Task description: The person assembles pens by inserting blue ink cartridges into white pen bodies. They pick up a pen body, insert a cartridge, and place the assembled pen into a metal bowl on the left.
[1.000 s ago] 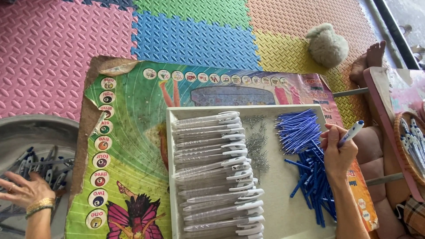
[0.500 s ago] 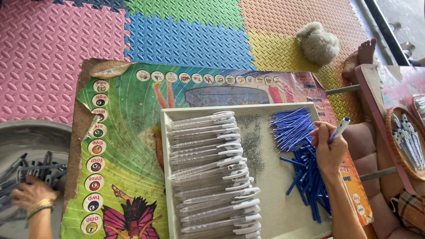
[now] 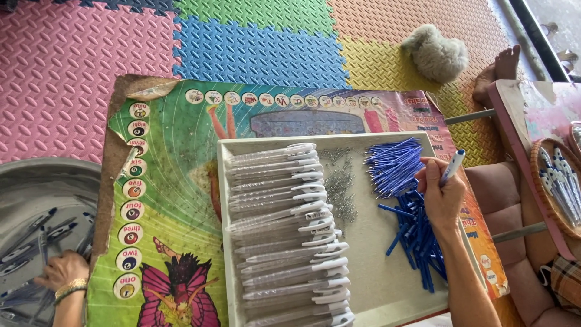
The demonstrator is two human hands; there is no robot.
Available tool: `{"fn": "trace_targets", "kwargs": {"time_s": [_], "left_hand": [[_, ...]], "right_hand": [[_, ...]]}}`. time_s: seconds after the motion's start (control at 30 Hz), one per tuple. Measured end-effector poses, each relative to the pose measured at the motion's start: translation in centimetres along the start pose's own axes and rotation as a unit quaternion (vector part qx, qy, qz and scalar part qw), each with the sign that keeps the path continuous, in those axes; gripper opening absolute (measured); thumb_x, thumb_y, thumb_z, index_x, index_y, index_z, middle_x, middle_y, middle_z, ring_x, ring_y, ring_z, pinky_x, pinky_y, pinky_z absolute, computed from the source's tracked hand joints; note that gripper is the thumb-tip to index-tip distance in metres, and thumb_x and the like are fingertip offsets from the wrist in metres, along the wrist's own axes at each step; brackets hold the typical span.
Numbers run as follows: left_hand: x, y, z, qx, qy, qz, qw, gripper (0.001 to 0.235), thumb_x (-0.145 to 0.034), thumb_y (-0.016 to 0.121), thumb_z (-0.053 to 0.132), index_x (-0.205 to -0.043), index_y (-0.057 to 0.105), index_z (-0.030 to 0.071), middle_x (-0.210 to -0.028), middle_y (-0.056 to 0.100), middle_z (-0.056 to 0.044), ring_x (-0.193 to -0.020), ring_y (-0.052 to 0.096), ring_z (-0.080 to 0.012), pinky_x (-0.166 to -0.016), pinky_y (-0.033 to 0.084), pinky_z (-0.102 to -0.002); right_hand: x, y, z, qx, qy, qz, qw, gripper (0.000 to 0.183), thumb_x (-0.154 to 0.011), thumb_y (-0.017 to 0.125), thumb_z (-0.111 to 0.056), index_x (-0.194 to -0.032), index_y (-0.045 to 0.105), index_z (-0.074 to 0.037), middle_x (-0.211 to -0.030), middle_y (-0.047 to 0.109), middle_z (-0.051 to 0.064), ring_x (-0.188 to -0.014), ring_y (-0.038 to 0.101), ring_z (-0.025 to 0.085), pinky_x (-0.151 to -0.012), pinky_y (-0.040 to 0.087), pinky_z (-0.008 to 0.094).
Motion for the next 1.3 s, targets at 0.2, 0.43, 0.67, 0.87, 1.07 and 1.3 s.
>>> {"fn": "trace_targets", "kwargs": {"time_s": [0.2,0.43,0.67,0.87,1.07,1.3], "left_hand": [[2.7,0.0,-1.7,0.019,0.055,-0.062,0.996,0.069,-0.102,0.074,0.052,-0.142,0.068,-0.004,-0.123,0.09,-0.025,-0.112,0.084,-0.0432,-0.101,0.044,-0.061],[4.9,-4.5,-5.5,0.152,0.017,-0.025,0.988,0.055,-0.119,0.061,0.046,-0.136,0.057,-0.006,-0.112,0.082,-0.037,-0.094,0.082,-0.0559,-0.073,0.066,-0.065],[2.2,-13.2,-13.4,0.556,0.046,-0.053,0.828,0.035,-0.129,0.072,0.036,-0.118,0.072,0.003,-0.096,0.071,-0.011,-0.082,0.068,-0.023,-0.074,0.057,-0.043],[18.7,-32.7,0.3,0.555,0.172,-0.12,0.805,0.019,-0.11,0.073,0.021,-0.112,0.072,0.003,-0.088,0.072,-0.014,-0.073,0.066,-0.0288,-0.076,0.055,-0.043],[29.8,-35.7,14.6,0.33,0.239,-0.158,0.899,0.048,-0.11,0.064,0.028,-0.151,0.05,0.005,-0.101,0.073,-0.025,-0.076,0.073,-0.0372,-0.067,0.065,-0.05],[31.6,-36.9,17.9,0.184,0.324,0.024,0.928,0.076,-0.116,0.056,0.04,-0.176,0.026,0.007,-0.121,0.064,-0.032,-0.099,0.077,-0.0471,-0.076,0.071,-0.059]], "right_hand": [[0.1,-0.1,0.4,-0.031,-0.002,0.002,1.0,0.035,-0.128,0.051,-0.022,-0.124,0.074,0.004,-0.085,0.072,0.007,-0.06,0.06,0.011,-0.053,0.048,0.024],[0.1,-0.3,0.1,-0.064,-0.019,-0.006,0.998,0.032,-0.128,0.05,-0.016,-0.123,0.073,0.005,-0.088,0.073,0.008,-0.058,0.061,0.011,-0.051,0.048,0.022],[0.3,-0.5,0.2,-0.081,-0.006,-0.007,0.997,0.034,-0.128,0.05,-0.022,-0.124,0.073,0.003,-0.086,0.072,0.007,-0.055,0.056,0.009,-0.05,0.044,0.022],[0.4,-0.5,0.5,-0.08,-0.011,-0.009,0.997,0.034,-0.128,0.051,-0.024,-0.125,0.075,0.0,-0.086,0.073,0.006,-0.055,0.057,0.009,-0.048,0.043,0.022],[0.7,-0.7,-0.3,-0.105,-0.027,-0.012,0.994,0.028,-0.128,0.053,-0.017,-0.125,0.075,0.0,-0.085,0.073,0.009,-0.053,0.058,0.011,-0.05,0.045,0.025],[1.1,-1.0,-1.2,-0.09,-0.066,-0.016,0.994,0.025,-0.128,0.055,-0.012,-0.124,0.077,-0.002,-0.082,0.074,0.009,-0.052,0.062,0.015,-0.054,0.047,0.029]]}}
Point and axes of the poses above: each hand's wrist, its own x-axis away from the middle knuckle, its own y-axis out of the palm, z = x × y, the point moved 5 cm from there along -x, towards the middle knuckle
